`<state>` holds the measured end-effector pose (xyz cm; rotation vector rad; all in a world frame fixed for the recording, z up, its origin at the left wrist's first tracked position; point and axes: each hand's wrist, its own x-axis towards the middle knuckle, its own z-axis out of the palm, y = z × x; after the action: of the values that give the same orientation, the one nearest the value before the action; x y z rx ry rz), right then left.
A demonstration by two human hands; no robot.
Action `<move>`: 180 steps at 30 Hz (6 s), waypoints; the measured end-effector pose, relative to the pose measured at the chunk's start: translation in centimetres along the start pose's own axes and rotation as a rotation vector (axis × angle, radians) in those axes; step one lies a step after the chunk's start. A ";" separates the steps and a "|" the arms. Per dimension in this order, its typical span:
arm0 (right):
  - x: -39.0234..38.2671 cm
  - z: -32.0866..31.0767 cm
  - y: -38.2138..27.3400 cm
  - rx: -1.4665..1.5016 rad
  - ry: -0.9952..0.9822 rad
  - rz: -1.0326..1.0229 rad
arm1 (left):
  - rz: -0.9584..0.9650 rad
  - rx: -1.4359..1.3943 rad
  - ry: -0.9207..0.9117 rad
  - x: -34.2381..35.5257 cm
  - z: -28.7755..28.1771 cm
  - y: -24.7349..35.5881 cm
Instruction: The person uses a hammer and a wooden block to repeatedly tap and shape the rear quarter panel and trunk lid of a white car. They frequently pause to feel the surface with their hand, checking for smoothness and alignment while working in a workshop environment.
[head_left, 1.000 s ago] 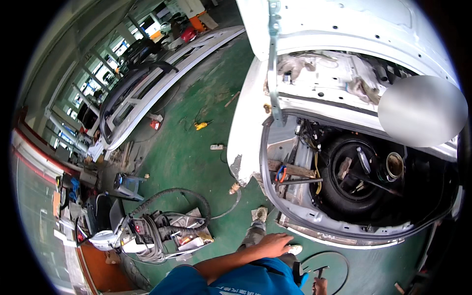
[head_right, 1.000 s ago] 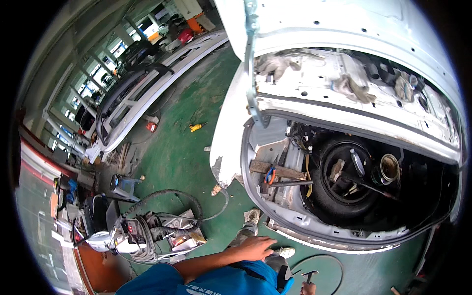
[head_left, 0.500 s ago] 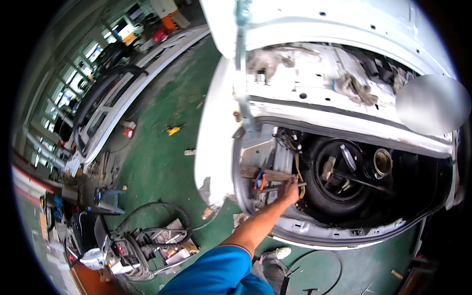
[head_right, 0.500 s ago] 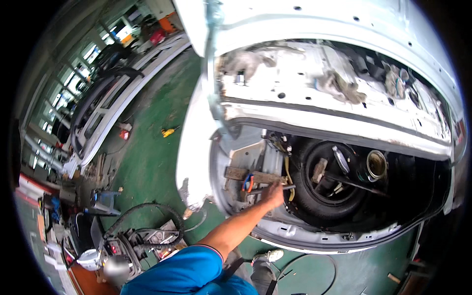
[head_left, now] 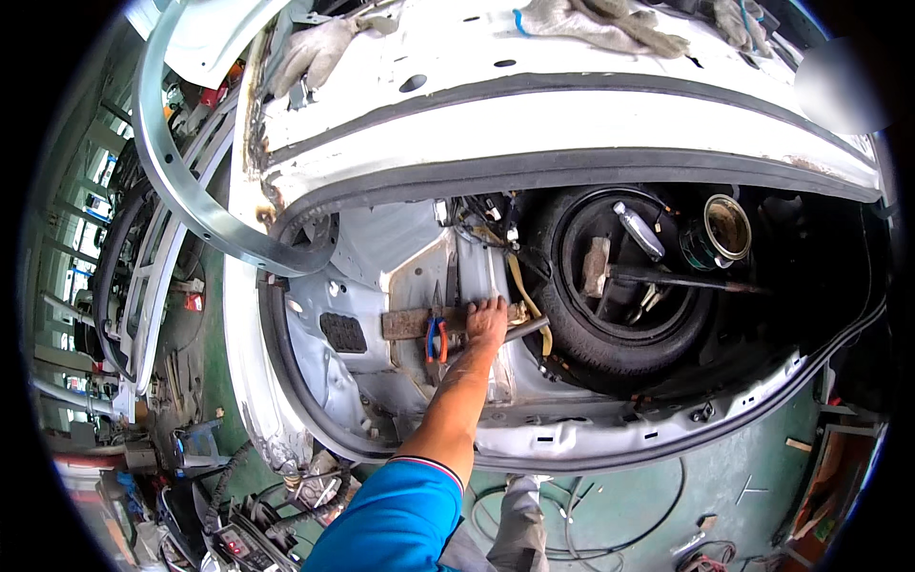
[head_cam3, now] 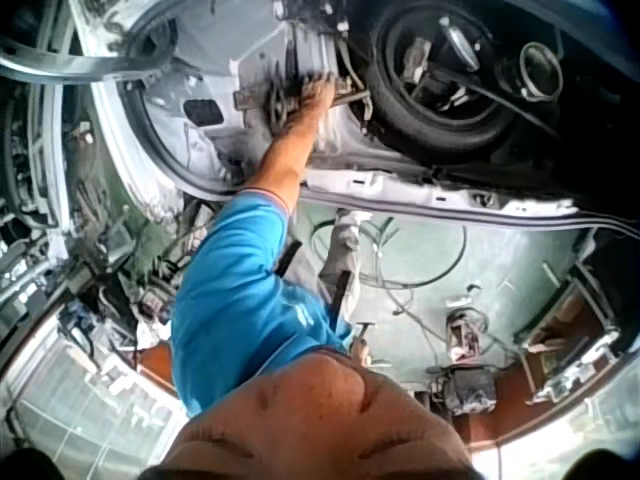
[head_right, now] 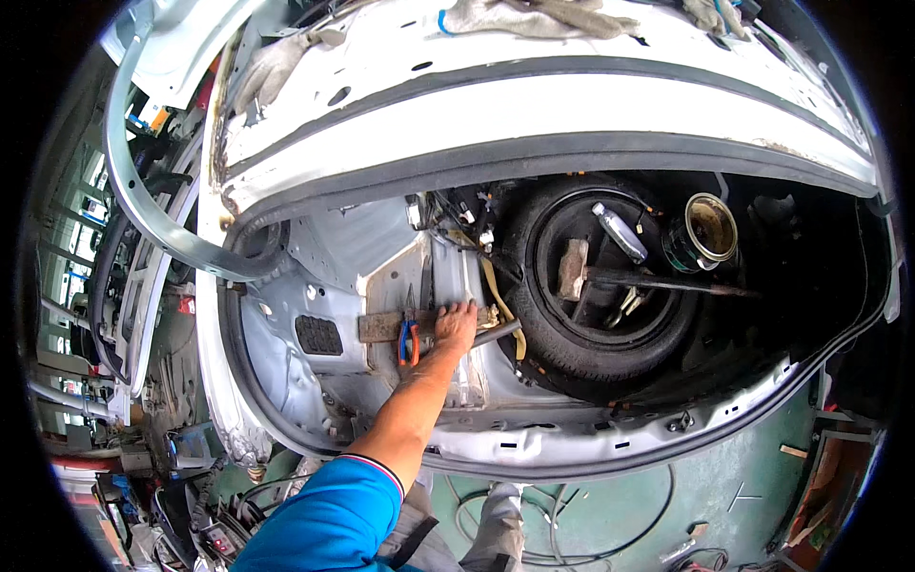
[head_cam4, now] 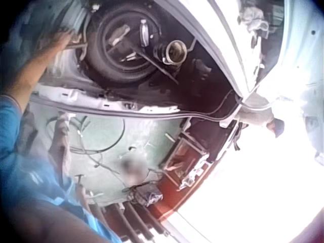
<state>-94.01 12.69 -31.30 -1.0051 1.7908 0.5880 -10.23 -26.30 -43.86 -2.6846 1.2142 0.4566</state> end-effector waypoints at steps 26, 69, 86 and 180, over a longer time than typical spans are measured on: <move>9.0 -13.8 -29.4 -0.082 -0.084 -0.308 | 0.641 -1.443 0.765 -51.5 -34.0 0.2; -41.8 49.0 -92.7 -0.038 -1.374 -0.731 | -0.443 -1.921 1.313 -48.2 -36.5 -73.0; -47.6 34.1 -100.6 0.816 -0.800 -1.212 | 0.041 -2.392 0.570 -22.6 -36.3 -75.5; -58.0 26.5 -98.2 1.360 0.708 -1.268 | 0.931 -1.328 -1.134 -6.9 -64.2 -59.2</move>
<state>13.15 0.86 14.41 -1.0412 1.1632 -1.6887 43.53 0.32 20.01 -1.2269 1.8170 3.1078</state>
